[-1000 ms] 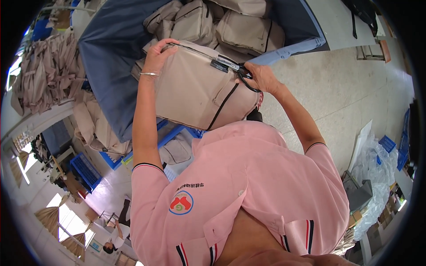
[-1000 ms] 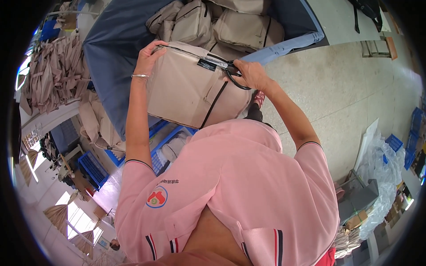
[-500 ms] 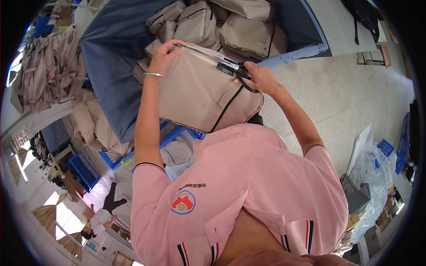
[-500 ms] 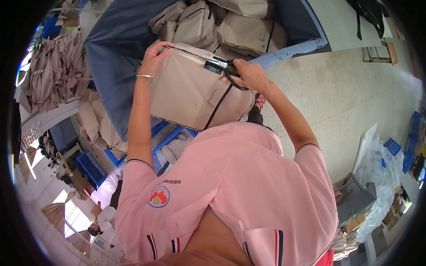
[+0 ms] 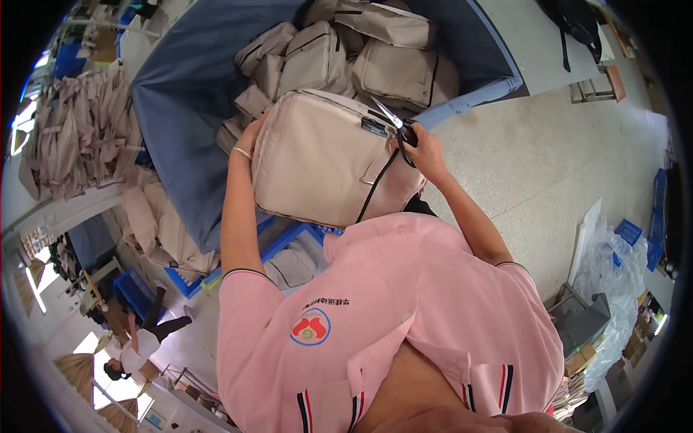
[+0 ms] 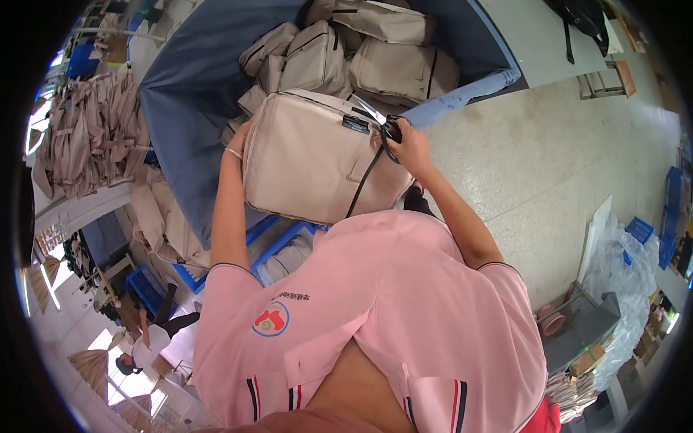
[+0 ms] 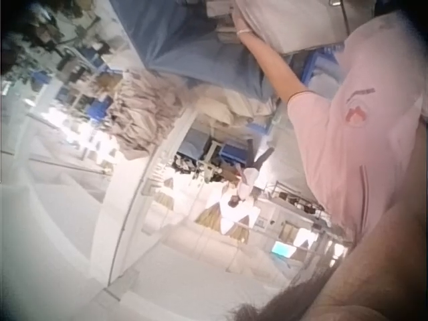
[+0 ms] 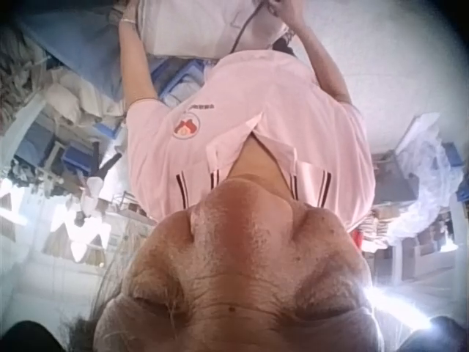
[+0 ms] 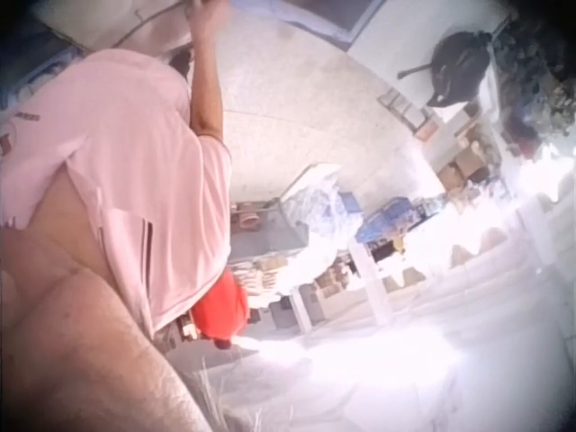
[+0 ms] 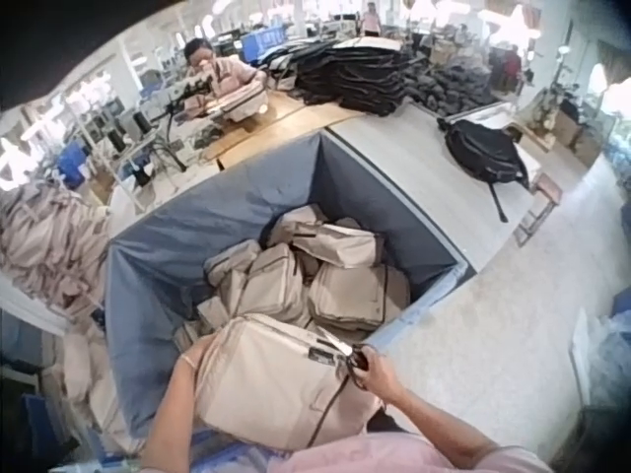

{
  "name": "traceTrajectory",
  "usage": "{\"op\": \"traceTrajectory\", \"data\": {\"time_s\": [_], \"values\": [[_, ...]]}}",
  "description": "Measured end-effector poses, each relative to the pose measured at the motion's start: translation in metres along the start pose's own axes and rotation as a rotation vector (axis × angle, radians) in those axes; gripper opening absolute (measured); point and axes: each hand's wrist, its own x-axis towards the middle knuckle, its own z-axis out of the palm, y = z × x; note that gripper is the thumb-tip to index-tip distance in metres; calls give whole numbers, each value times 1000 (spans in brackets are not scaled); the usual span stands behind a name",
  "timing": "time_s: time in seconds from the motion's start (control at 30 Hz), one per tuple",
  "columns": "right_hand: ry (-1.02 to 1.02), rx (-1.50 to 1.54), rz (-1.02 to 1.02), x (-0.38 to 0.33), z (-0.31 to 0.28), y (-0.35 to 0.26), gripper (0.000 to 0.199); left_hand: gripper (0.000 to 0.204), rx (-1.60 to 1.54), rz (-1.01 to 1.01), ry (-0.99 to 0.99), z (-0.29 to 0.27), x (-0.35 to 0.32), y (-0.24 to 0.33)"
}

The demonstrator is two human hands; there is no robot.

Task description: Trimming loose threads and excess material from manufactured backpacks using a pair of scissors.

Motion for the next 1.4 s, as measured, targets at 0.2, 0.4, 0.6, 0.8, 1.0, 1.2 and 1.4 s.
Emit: {"op": "traceTrajectory", "data": {"time_s": [0.2, 0.4, 0.6, 0.8, 1.0, 1.2, 1.4], "values": [[21, 275, -22, -25, -40, -35, 33, 27, 92, 398, -164, 37, -93, 50], [315, 755, -300, -15, -87, -29, 23, 22, 441, 937, 139, 151, -263, 98], [362, 921, 92, -36, -115, 26, 23, 26, 1053, 1349, 107, 247, -246, 9], [302, 706, 344, -85, -120, 54, 19, 14, 1016, 1087, -107, 297, -111, -135], [194, -45, 277, -104, -111, 35, 45, 15, 1036, 1038, -165, 303, -88, -164], [107, -373, 209, -97, -95, 51, 74, 17, 1039, 971, -213, 302, -80, -172], [109, -391, 245, -84, -87, 50, 70, 15, 1061, 964, -236, 301, -78, -174]]}}
